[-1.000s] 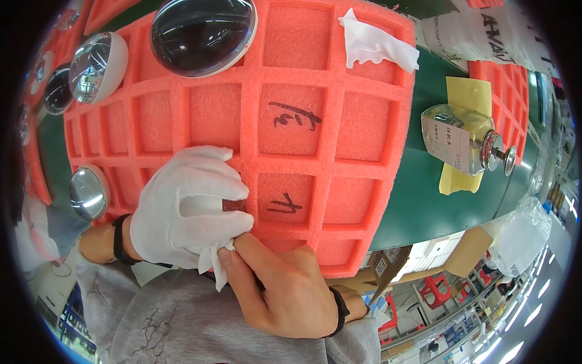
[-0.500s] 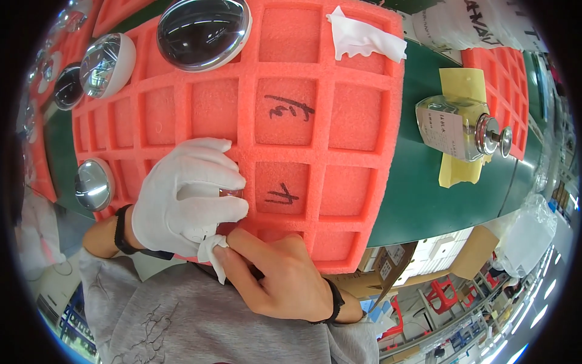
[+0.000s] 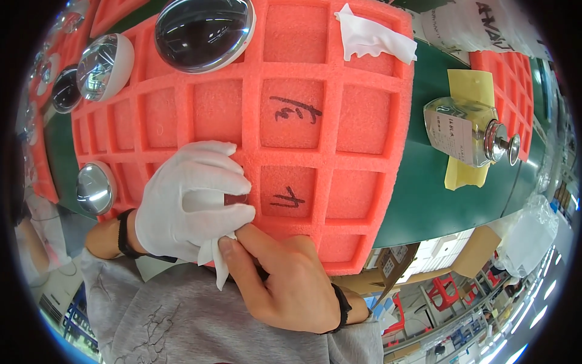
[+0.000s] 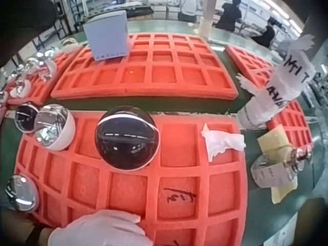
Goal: The person wipes a white and pink electronic device with a cloth, scrapes its edges with a small tool, and places it into a pink foam tray before repeating the process with another device.
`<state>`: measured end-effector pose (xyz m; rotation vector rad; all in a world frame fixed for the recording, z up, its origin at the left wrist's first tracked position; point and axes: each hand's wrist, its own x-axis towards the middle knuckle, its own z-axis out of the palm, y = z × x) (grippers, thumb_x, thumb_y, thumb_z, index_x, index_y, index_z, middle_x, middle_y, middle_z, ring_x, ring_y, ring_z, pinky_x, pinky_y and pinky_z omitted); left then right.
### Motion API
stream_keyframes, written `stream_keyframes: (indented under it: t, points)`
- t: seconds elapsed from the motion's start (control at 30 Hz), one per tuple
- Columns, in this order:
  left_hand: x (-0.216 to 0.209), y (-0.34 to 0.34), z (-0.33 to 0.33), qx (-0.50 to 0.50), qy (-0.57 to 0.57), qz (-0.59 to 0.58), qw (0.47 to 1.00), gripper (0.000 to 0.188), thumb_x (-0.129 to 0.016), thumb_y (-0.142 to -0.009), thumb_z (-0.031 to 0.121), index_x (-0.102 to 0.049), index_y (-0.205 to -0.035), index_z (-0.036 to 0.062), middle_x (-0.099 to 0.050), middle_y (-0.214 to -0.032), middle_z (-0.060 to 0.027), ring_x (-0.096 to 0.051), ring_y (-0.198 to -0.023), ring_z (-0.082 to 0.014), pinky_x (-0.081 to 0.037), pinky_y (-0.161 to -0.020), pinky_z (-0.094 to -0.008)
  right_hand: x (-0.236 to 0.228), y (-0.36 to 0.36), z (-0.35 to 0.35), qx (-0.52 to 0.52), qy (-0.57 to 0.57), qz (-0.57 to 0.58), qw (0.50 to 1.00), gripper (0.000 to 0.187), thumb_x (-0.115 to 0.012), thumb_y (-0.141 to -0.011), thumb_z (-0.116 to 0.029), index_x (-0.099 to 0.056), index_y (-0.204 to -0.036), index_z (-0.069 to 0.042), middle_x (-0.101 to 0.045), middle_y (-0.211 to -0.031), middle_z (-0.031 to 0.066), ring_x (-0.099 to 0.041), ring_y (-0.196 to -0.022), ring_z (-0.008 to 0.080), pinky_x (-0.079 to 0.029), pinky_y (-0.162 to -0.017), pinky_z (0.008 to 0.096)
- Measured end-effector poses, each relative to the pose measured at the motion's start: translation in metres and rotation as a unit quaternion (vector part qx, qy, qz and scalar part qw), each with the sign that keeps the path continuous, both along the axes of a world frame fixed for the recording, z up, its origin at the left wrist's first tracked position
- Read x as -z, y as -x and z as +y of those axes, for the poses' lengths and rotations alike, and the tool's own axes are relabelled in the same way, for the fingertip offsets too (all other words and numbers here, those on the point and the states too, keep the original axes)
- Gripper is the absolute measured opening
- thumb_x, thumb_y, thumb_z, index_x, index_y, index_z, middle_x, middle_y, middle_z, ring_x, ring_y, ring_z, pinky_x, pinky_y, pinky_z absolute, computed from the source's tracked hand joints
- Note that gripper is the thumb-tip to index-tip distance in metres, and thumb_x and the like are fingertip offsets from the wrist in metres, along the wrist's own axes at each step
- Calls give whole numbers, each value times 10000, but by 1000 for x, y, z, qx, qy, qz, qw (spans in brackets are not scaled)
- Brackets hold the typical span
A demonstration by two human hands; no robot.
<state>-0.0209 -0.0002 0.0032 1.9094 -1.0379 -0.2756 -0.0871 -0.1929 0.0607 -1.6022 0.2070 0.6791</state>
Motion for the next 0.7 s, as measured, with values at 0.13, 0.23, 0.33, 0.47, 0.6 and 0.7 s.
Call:
stream_keyframes:
  t: [0.13,0.23,0.33,0.47,0.6,0.7]
  points:
    - [4,3,-1,-32,-2,-5,999,404,-795,-756,316,-702,-1091,109,-618,-1127,-111,-649,-980,-315,-530,-950,-558,-1,-6,1,15,-19,26,999,234,-510,-1015,-61,-646,-846,27,-514,-480,-6,-472,-381,63,-325,-392,252]
    - [4,0,-2,-28,-4,-17,999,415,-801,-754,324,-700,-1090,102,-618,-1125,-109,-649,-979,-315,-533,-949,-555,1,-8,2,34,-31,30,998,251,-510,-1017,-67,-640,-822,25,-510,-476,-11,-467,-378,63,-323,-389,251]
    - [2,-4,0,13,6,-65,998,431,-812,-753,341,-699,-1089,95,-620,-1119,-110,-650,-978,-317,-534,-952,-550,8,-1,0,39,-41,4,998,270,-512,-1017,-68,-623,-786,19,-505,-474,-12,-464,-377,64,-321,-388,253]
    - [6,-1,0,18,8,-65,998,438,-819,-757,364,-700,-1081,95,-623,-1119,-117,-650,-978,-320,-532,-958,-550,19,9,-3,18,-54,-70,996,307,-517,-1012,-63,-577,-719,4,-503,-473,-9,-465,-380,66,-320,-387,257]
    - [1,-1,1,20,-10,-56,998,432,-815,-764,375,-698,-1076,101,-625,-1123,-121,-651,-974,-321,-529,-963,-551,19,13,-2,3,-58,-94,994,338,-522,-1009,-57,-530,-674,-12,-505,-476,-7,-467,-385,68,-321,-388,261]
    - [1,-1,3,18,-10,-50,999,443,-816,-764,387,-694,-1077,99,-626,-1126,-124,-651,-971,-323,-528,-963,-554,17,12,-2,2,-59,-72,996,350,-527,-1010,-59,-506,-663,-21,-507,-479,-6,-467,-389,69,-322,-390,263]
